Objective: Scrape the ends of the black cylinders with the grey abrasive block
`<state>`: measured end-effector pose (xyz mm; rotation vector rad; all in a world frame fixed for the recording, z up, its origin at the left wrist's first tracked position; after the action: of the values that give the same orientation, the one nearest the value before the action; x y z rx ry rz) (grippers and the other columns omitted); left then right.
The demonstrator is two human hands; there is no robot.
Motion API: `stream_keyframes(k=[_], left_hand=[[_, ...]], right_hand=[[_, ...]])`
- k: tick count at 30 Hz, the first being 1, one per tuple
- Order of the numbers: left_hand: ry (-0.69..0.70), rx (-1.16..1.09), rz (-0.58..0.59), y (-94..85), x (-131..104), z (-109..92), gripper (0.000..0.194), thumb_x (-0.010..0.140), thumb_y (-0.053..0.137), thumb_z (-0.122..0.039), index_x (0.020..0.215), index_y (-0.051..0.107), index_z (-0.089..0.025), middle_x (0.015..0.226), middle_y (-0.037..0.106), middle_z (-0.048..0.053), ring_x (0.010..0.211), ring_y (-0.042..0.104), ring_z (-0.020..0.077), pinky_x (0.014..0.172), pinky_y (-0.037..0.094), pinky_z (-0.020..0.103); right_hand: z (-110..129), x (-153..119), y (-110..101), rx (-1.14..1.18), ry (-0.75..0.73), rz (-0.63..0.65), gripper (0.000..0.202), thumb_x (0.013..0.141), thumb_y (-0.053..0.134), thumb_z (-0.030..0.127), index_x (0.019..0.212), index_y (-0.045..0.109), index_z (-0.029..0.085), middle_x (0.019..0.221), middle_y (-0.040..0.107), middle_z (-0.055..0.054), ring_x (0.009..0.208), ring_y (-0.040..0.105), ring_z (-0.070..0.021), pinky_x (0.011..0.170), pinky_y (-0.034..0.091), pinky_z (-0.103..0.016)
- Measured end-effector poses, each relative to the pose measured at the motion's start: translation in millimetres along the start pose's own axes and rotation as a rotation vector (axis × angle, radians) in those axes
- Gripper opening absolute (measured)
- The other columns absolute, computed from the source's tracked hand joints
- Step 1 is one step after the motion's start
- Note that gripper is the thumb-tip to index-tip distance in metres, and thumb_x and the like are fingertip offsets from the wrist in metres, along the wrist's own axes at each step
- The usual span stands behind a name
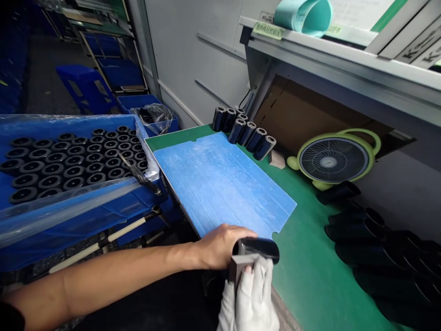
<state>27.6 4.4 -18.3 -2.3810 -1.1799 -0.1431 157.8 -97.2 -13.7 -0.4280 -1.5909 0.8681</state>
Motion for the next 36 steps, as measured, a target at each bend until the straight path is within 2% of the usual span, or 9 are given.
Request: stream_keyframes(k=[8, 11, 15, 18, 22, 26, 30, 32, 36], left_hand=[[-0.026, 0.01, -0.043, 0.2, 0.0, -0.8, 0.037, 0.087, 0.073, -0.028, 0.123, 0.072, -0.019, 0.118, 0.08, 0.008, 0.109, 0.077, 0.0258, 0.093, 0.058, 0.03], [-0.009, 0.003, -0.072, -0.6, -0.1, -1.8, 0.041, 0.087, 0.071, -0.024, 0.128, 0.07, -0.018, 0.125, 0.078, 0.009, 0.114, 0.075, 0.026, 0.097, 0.057, 0.031], [-0.004, 0.002, -0.056, -0.7, 0.1, -0.9, 0.035, 0.088, 0.071, -0.026, 0.122, 0.072, -0.018, 0.117, 0.08, 0.009, 0.108, 0.077, 0.0256, 0.092, 0.058, 0.029], [0.003, -0.004, -0.07, 0.3, 0.3, 0.5, 0.04, 0.086, 0.071, -0.023, 0.126, 0.07, -0.018, 0.123, 0.078, 0.009, 0.113, 0.075, 0.0256, 0.096, 0.057, 0.029], [0.003, -0.019, -0.049, 1.5, 1.1, 0.5, 0.035, 0.088, 0.072, -0.028, 0.121, 0.072, -0.018, 0.118, 0.079, 0.009, 0.109, 0.076, 0.0253, 0.093, 0.058, 0.029], [-0.049, 0.017, -0.051, -5.8, 1.1, 0.6, 0.049, 0.076, 0.08, -0.027, 0.123, 0.072, -0.017, 0.113, 0.08, 0.008, 0.101, 0.077, 0.0265, 0.087, 0.059, 0.031], [-0.055, 0.05, -0.083, -22.8, -0.8, 4.2, 0.058, 0.068, 0.086, -0.027, 0.123, 0.072, -0.017, 0.115, 0.079, 0.008, 0.103, 0.075, 0.0262, 0.091, 0.057, 0.032], [-0.055, 0.053, -0.076, -28.5, -2.0, 6.2, 0.059, 0.067, 0.087, -0.027, 0.123, 0.072, -0.018, 0.114, 0.079, 0.007, 0.103, 0.075, 0.0257, 0.091, 0.057, 0.031], [-0.103, 0.009, -0.061, -28.5, -2.5, 7.2, 0.059, 0.07, 0.088, -0.031, 0.125, 0.072, -0.018, 0.117, 0.08, 0.007, 0.104, 0.077, 0.0251, 0.091, 0.057, 0.03]], right_hand=[[-3.1, -1.8, 3.3, -0.057, -0.07, -0.006, 0.071, 0.104, 0.053, 0.028, 0.167, 0.024, 0.011, 0.161, 0.038, -0.025, 0.146, 0.044, -0.0421, 0.1, 0.06, -0.055], [-2.4, 2.4, 3.2, -0.025, 0.053, -0.012, 0.069, 0.104, 0.054, 0.026, 0.167, 0.027, 0.016, 0.159, 0.044, -0.023, 0.143, 0.048, -0.0414, 0.101, 0.06, -0.057], [0.5, 4.1, 0.4, -0.033, -0.051, -0.018, 0.069, 0.105, 0.052, 0.028, 0.167, 0.026, 0.013, 0.157, 0.045, -0.024, 0.144, 0.047, -0.0429, 0.094, 0.063, -0.053], [2.9, 2.7, 1.3, 0.009, 0.059, 0.0, 0.068, 0.104, 0.053, 0.026, 0.167, 0.027, 0.016, 0.158, 0.046, -0.022, 0.143, 0.048, -0.0419, 0.099, 0.06, -0.057], [3.6, 11.1, 5.4, 0.039, 0.027, 0.006, 0.066, 0.104, 0.052, 0.025, 0.166, 0.03, 0.018, 0.162, 0.04, -0.019, 0.149, 0.042, -0.041, 0.108, 0.055, -0.061], [-13.3, 27.0, -6.7, 0.268, 0.231, -0.037, 0.055, 0.106, 0.049, 0.029, 0.161, 0.043, 0.024, 0.161, 0.045, -0.01, 0.145, 0.049, -0.0328, 0.117, 0.05, -0.059], [-28.2, 2.5, -24.5, 0.243, 0.374, -0.144, 0.057, 0.106, 0.049, 0.039, 0.161, 0.043, 0.027, 0.163, 0.043, -0.005, 0.153, 0.037, -0.0327, 0.122, 0.045, -0.058], [-27.7, -17.9, -22.3, 0.237, 0.399, -0.136, 0.064, 0.102, 0.059, 0.038, 0.162, 0.041, 0.026, 0.158, 0.049, -0.007, 0.148, 0.044, -0.0363, 0.12, 0.046, -0.062], [-6.7, -27.6, -1.9, 0.247, 0.236, -0.098, 0.083, 0.094, 0.071, 0.025, 0.167, 0.03, 0.024, 0.161, 0.044, -0.015, 0.139, 0.053, -0.0433, 0.109, 0.051, -0.068]])
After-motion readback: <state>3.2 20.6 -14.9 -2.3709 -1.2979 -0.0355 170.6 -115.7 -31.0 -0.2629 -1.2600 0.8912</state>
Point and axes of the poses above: each hand's wrist, its own x-axis towards the middle knuckle, its own y-axis out of the palm, z = x × y, the point moved 1 cm from there along x, towards the middle knuckle
